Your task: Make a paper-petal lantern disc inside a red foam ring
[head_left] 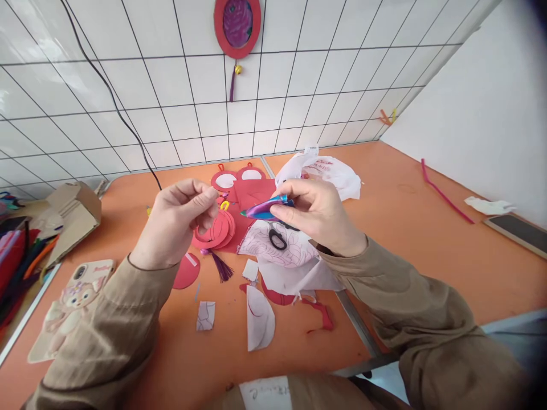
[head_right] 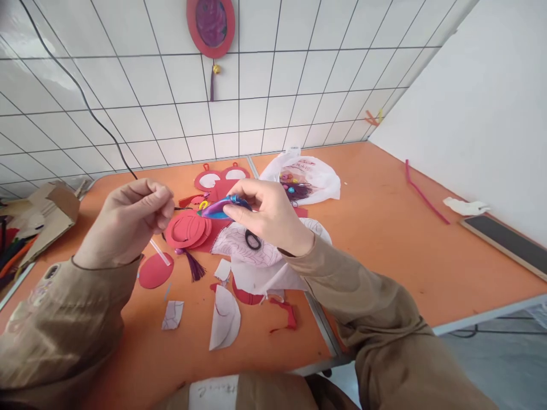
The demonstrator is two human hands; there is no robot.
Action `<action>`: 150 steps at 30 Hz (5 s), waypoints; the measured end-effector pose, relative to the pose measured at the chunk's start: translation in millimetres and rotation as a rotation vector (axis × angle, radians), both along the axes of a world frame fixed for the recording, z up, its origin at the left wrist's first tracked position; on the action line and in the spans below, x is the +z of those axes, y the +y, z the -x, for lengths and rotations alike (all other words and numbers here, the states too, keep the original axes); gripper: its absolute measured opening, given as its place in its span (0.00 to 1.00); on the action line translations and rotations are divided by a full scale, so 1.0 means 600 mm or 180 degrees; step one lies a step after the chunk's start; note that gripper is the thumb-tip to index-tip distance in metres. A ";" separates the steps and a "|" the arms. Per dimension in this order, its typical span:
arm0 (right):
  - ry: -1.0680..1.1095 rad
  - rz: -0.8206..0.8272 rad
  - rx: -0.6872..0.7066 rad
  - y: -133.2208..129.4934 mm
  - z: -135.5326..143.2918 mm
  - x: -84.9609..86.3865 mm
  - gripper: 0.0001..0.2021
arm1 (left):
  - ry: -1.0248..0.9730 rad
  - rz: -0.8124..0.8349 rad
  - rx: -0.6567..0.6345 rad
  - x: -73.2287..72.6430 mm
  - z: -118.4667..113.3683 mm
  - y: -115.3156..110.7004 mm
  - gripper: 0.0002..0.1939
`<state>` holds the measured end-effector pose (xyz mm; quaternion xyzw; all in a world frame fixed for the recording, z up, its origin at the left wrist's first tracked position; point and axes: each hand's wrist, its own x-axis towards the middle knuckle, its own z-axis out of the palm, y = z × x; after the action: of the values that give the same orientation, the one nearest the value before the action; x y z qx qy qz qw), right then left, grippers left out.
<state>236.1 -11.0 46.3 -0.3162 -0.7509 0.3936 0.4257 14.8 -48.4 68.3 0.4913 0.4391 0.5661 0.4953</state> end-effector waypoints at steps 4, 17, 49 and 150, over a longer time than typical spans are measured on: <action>-0.0140 -0.0755 0.0018 -0.009 -0.002 0.002 0.04 | 0.0239 0.0074 -0.0266 -0.011 -0.012 -0.003 0.15; -0.0760 -0.2493 0.0815 0.005 -0.013 -0.006 0.10 | -0.0669 0.1875 -0.2119 -0.059 -0.056 -0.018 0.27; -0.0573 0.0419 0.0272 0.008 0.001 -0.011 0.10 | 0.0853 0.0119 -0.0323 -0.072 -0.078 -0.022 0.09; -0.0293 0.0985 0.0585 0.023 0.007 -0.032 0.15 | -0.0231 0.0662 -0.0655 -0.094 -0.053 0.011 0.17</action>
<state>231.7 2.5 27.1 -0.3257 -0.7257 0.5268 0.2995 46.6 -41.6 11.8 0.4590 0.4245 0.4812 0.6145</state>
